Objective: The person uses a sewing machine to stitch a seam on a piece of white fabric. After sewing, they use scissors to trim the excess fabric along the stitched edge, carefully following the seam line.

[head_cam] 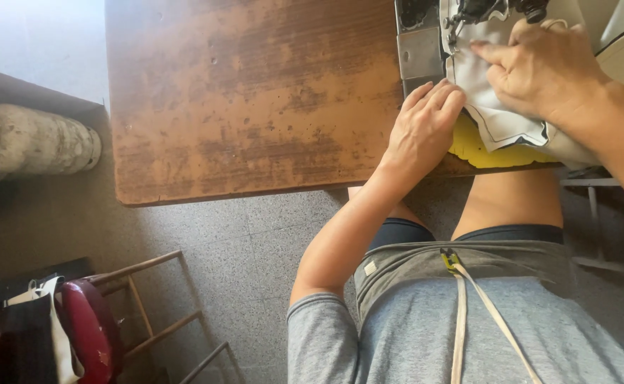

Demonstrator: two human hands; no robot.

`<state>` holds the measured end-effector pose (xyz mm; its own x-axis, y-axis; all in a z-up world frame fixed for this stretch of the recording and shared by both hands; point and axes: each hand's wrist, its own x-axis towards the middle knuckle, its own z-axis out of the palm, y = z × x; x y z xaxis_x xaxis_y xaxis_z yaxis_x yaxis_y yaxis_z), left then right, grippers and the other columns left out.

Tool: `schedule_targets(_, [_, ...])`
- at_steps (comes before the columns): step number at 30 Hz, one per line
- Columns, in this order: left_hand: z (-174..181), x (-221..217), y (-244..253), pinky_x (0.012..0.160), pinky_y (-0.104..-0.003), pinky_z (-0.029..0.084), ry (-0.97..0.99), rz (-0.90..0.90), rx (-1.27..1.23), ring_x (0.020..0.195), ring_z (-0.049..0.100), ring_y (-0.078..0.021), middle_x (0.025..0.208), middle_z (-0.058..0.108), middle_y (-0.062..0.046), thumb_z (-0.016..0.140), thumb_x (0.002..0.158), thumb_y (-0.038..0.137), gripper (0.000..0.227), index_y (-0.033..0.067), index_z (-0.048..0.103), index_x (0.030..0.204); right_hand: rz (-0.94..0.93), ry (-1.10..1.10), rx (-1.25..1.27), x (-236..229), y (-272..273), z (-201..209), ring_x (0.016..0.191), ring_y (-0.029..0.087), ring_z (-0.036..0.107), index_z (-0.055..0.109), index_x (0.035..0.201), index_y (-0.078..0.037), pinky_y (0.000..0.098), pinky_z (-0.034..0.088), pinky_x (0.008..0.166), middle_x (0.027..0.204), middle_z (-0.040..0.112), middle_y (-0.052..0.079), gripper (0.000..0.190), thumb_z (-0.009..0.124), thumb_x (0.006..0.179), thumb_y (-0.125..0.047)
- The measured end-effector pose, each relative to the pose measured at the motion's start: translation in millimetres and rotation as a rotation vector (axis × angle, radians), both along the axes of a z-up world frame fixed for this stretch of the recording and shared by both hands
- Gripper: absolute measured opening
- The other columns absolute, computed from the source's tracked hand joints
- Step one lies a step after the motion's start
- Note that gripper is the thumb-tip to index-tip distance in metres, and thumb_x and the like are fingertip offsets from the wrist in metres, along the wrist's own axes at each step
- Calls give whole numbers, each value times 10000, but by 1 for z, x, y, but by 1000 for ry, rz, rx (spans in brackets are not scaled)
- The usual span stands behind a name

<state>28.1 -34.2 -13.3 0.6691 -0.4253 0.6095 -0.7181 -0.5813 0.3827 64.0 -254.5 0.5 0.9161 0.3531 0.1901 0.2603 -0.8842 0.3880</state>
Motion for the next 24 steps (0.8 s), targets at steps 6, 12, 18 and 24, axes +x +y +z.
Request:
schedule_targets(6, [-6,3,-4,1156,-397,449,13,-10,59,1188,678,-261,1180,685,-108,469,889,-131,218,30,559,1005,-145,268,87,21,-4,-5,984,408,800,626,1477,-488,506,529,873,1226,800,69,462,315,1136,-503])
schedule_targets(12, [-7,2,-14,1183,-437,442,-131,55,154,1250,662,-342,1238,697,-238,467,936,-106,186,-1,601,1011,-167,316,152,35,-8,3,1038,464,768,583,1524,-532,495,550,939,1225,809,139,515,292,1101,-482])
schedule_targets(18, [-10,0,-31,1121,-470,533,-98,146,231,1276,672,-377,1284,679,-202,512,1024,138,92,88,546,1093,-217,485,105,47,-6,21,1009,439,810,495,1540,-571,489,640,784,1257,782,209,487,308,1091,-534])
schedule_targets(24, [-2,-3,-36,1069,-494,540,-237,227,183,1200,692,-411,1184,703,-274,555,1020,99,89,51,585,951,23,387,162,54,-15,12,1214,403,699,588,1479,-464,476,620,913,1547,587,207,485,376,1060,-347])
